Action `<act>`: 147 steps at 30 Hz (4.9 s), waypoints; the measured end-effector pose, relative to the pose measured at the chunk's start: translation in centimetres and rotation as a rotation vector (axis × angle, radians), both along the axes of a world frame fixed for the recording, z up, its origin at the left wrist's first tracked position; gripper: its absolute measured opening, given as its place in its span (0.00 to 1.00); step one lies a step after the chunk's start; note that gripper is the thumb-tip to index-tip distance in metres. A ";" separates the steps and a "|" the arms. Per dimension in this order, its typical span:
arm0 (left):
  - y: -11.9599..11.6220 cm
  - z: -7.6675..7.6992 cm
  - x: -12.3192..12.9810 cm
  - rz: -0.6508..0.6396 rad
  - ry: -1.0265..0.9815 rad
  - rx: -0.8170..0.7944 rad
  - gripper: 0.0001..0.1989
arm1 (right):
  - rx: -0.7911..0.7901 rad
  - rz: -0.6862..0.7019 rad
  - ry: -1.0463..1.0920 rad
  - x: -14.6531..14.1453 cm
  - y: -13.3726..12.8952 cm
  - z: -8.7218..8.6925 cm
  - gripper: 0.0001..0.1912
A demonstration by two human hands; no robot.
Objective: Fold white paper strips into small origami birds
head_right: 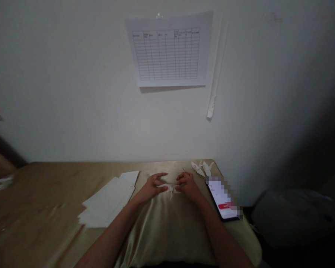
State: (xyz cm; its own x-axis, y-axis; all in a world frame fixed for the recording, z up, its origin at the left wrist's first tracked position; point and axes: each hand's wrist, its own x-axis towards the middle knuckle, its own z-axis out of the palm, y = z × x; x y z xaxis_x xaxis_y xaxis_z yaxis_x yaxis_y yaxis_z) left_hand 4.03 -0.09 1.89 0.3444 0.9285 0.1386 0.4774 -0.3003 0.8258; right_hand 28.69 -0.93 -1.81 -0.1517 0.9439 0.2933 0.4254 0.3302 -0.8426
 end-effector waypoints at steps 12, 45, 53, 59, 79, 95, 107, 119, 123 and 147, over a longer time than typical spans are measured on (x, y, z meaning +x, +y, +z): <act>0.5 -0.6 -0.9 -0.105 -0.083 0.000 0.15 | -0.001 0.039 0.015 0.1 0.0 0.1 0.07; 0.0 -0.8 0.3 0.089 0.151 0.000 0.05 | 0.018 0.038 -0.064 -0.9 -0.6 0.2 0.03; 0.1 -0.9 0.0 0.019 0.129 -0.019 0.06 | -0.039 0.074 0.002 -0.7 -0.4 0.1 0.06; 0.1 -0.4 -0.2 -0.025 0.086 -0.016 0.12 | -0.050 0.119 0.007 -0.8 -0.4 0.1 0.09; 0.1 -0.6 0.4 0.097 0.160 0.015 0.06 | -0.075 -0.059 -0.033 -1.1 -0.6 1.0 0.08; 0.2 -0.2 -0.1 0.061 0.113 0.017 0.12 | -0.088 -0.045 -0.017 -0.3 -0.7 0.5 0.08; 0.4 -0.4 -0.3 0.077 0.027 0.063 0.10 | -0.107 -0.035 -0.089 0.2 -0.7 0.9 0.10; 1.2 -1.1 -1.0 0.124 -0.092 0.076 0.08 | -0.041 -0.091 -0.137 0.9 0.0 0.3 0.04; 1.6 -1.3 -1.4 0.139 -0.078 0.094 0.05 | -0.022 -0.077 -0.121 1.1 0.2 0.4 0.02; 1.7 -0.9 -1.7 0.333 0.062 0.156 0.06 | -0.020 -0.210 -0.114 0.9 -0.5 1.2 0.14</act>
